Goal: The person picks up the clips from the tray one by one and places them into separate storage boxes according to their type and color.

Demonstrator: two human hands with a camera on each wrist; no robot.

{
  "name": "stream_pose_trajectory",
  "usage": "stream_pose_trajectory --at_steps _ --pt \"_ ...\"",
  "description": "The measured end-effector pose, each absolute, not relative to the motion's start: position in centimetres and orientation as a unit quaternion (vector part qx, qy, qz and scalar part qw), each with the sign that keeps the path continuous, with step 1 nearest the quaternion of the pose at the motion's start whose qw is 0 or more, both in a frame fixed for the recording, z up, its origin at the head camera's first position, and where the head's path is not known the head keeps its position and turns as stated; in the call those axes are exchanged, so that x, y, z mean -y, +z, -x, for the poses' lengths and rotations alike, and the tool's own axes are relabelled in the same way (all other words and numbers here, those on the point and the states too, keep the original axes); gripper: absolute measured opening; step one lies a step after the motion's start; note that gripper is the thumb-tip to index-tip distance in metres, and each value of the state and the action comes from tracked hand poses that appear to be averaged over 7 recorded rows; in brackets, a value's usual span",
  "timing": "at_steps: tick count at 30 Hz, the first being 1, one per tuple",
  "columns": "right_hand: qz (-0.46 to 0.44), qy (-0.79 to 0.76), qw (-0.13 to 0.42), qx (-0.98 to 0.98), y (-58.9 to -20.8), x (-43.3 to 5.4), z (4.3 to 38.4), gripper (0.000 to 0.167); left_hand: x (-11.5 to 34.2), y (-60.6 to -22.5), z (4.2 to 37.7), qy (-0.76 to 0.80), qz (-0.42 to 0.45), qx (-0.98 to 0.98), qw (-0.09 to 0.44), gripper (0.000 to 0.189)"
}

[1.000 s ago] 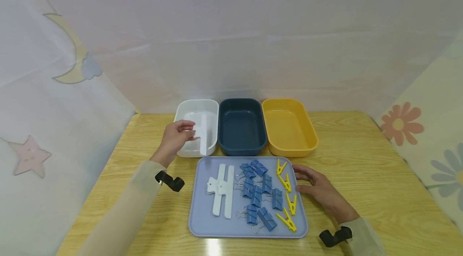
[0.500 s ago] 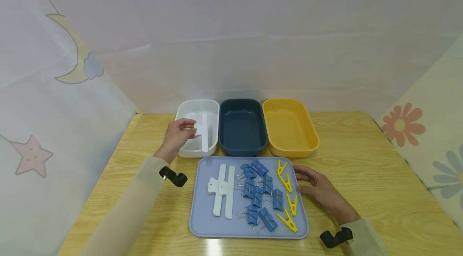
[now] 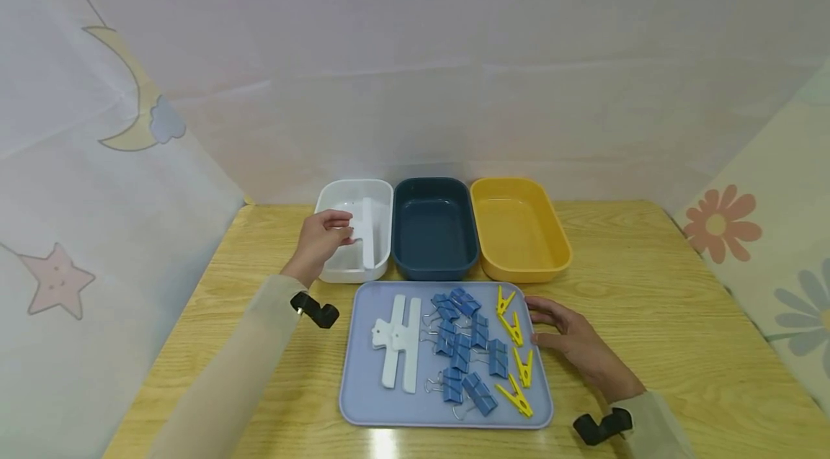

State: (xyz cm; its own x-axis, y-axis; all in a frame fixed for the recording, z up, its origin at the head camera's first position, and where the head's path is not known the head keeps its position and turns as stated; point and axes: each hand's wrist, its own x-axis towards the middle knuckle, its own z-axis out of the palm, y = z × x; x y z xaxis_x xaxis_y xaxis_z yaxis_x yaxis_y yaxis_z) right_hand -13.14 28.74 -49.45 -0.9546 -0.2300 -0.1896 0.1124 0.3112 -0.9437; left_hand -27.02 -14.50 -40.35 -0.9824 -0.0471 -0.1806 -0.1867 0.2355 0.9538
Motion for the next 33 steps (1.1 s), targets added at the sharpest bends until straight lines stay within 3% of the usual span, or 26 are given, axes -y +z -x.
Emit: stream_pose_trajectory --at_steps 33 --pt "0.042 -0.581 0.142 -0.8 -49.3 -28.7 13.1 0.066 13.7 -42.0 29.5 0.617 0.099 -0.779 0.048 0.033"
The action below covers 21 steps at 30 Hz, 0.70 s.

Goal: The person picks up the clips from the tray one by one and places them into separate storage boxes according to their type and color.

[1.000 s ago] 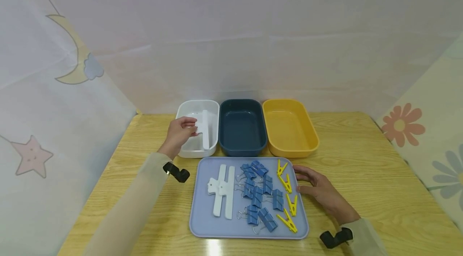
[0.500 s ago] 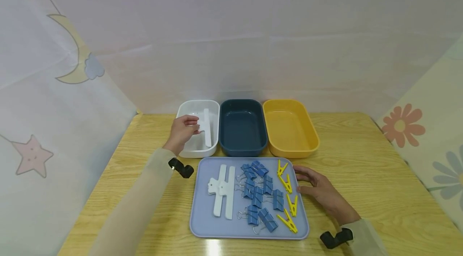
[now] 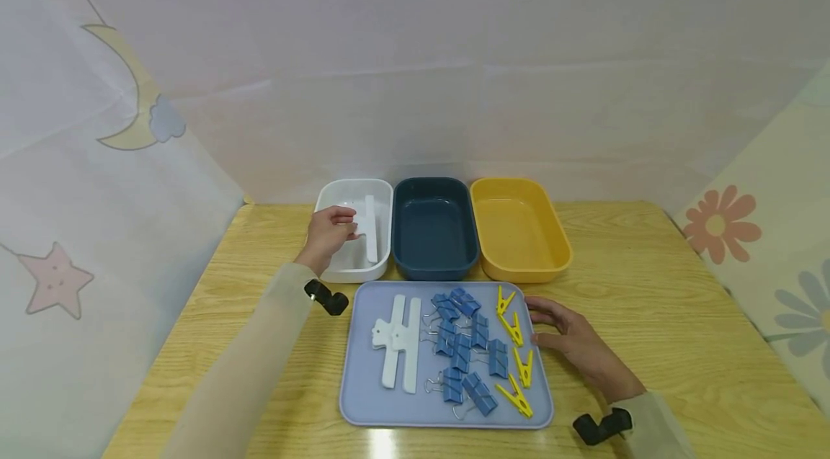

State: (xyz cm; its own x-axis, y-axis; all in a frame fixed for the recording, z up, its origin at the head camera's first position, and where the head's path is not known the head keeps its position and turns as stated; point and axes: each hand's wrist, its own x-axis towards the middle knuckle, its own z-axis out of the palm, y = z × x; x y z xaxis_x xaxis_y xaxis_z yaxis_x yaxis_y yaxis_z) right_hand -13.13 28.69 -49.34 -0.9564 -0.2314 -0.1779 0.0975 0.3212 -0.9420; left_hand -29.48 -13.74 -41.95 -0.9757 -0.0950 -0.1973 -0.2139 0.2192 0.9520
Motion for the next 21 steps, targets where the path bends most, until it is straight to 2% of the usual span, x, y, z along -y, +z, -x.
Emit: stream_pose_trajectory --at_steps 21 --pt "0.042 -0.581 0.141 -0.801 -49.4 -28.7 13.1 0.065 12.6 -43.0 30.4 0.601 0.1 -0.791 0.056 0.03"
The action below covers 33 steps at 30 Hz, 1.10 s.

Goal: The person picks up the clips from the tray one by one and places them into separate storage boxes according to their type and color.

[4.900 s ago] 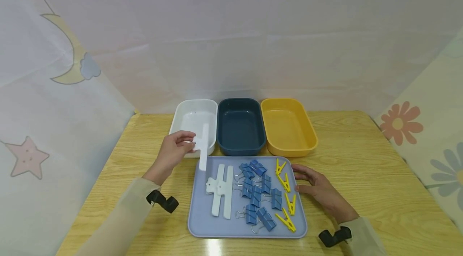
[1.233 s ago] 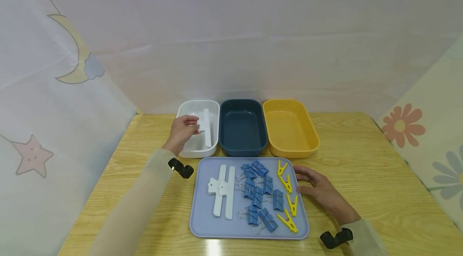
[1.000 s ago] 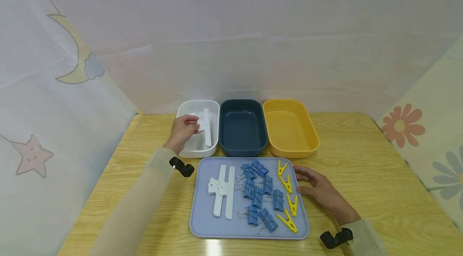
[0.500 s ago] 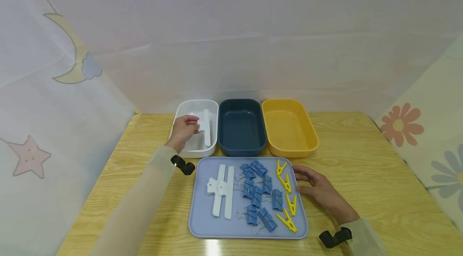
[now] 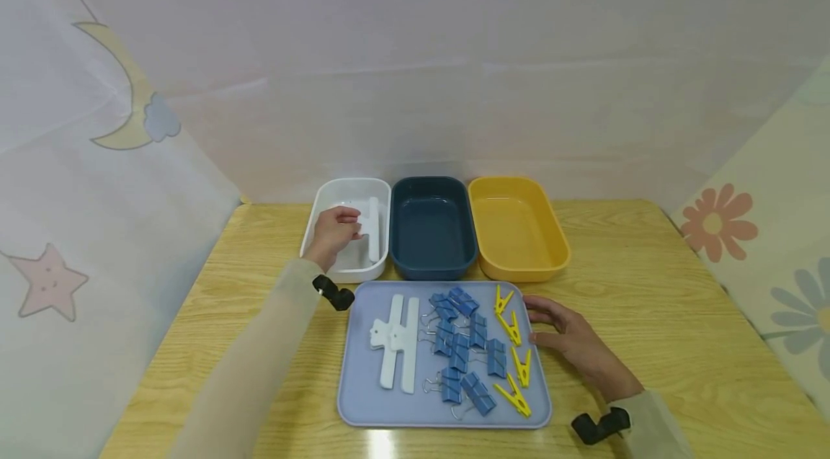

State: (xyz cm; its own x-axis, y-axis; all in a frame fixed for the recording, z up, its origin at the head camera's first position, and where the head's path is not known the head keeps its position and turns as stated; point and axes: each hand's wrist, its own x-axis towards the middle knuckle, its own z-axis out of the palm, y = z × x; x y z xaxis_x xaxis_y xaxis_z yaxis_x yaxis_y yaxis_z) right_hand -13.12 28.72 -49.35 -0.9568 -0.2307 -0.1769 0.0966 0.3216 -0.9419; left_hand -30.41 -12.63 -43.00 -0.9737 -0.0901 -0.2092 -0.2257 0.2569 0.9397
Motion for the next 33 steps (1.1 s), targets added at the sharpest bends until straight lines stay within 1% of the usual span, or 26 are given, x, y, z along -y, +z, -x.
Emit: stream_pose_trajectory --at_steps 8,16,25,33 --pt "0.028 -0.575 0.142 -0.805 -49.3 -28.7 13.1 0.066 12.5 -43.7 30.9 0.594 0.108 -0.795 0.056 0.03" --pt "0.035 -0.58 0.141 -0.801 -49.4 -28.6 13.1 0.066 12.1 -44.2 31.2 0.593 0.105 -0.797 0.051 0.029" --pt "0.022 -0.574 0.146 -0.805 -49.1 -28.6 13.2 0.067 11.9 -44.4 31.6 0.58 0.11 -0.804 0.074 0.029" --pt "0.024 -0.577 0.143 -0.803 -49.4 -28.7 13.2 0.066 11.7 -44.6 31.7 0.576 0.104 -0.806 0.084 0.029"
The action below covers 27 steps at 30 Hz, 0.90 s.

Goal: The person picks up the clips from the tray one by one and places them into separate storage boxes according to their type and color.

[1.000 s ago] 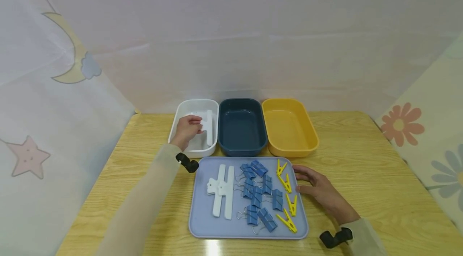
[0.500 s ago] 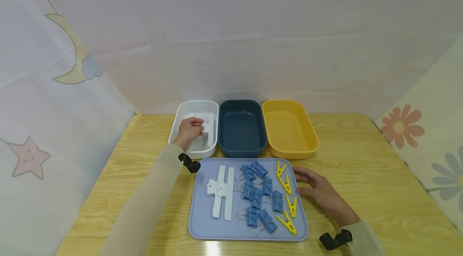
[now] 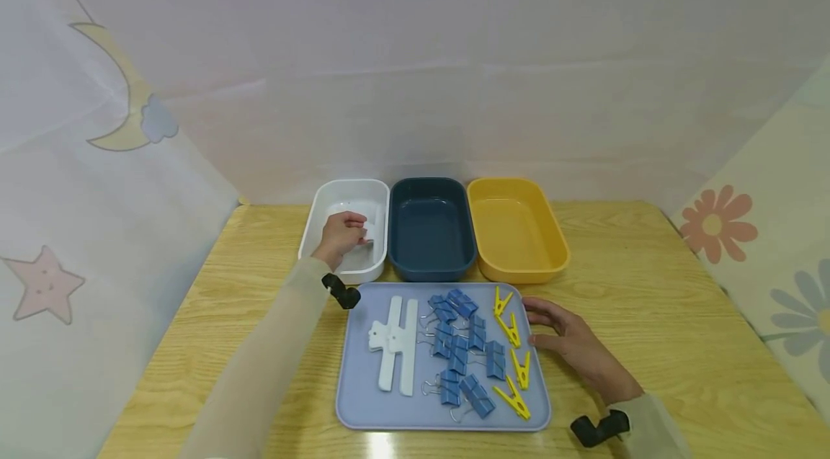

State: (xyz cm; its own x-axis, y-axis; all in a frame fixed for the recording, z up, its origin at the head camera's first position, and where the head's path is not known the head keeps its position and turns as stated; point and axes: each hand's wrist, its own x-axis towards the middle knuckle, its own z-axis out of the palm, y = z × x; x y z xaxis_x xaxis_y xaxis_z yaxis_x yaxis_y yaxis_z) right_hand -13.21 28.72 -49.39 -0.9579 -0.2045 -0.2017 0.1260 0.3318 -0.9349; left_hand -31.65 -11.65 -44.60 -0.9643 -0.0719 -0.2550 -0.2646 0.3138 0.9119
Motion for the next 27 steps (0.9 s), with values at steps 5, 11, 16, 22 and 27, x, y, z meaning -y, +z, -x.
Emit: stream_pose_trajectory --at_steps 5,11,16,22,27 --pt "0.024 -0.577 0.142 -0.804 -49.41 -28.65 13.21 0.066 11.54 -44.6 31.7 0.564 0.104 -0.814 0.089 0.03" --pt "0.026 -0.572 0.14 -0.808 -49.32 -28.61 13.18 0.065 11.5 -44.66 31.8 0.555 0.104 -0.82 0.094 0.031" --pt "0.025 -0.572 0.139 -0.808 -49.43 -28.63 13.19 0.066 11.55 -44.92 31.8 0.542 0.114 -0.827 0.102 0.031" --pt "0.027 -0.571 0.139 -0.809 -49.46 -28.68 13.24 0.066 11.49 -44.99 31.77 0.538 0.116 -0.829 0.103 0.031" --pt "0.026 -0.569 0.137 -0.811 -49.46 -28.73 13.26 0.066 11.39 -44.89 31.73 0.538 0.113 -0.829 0.102 0.032"
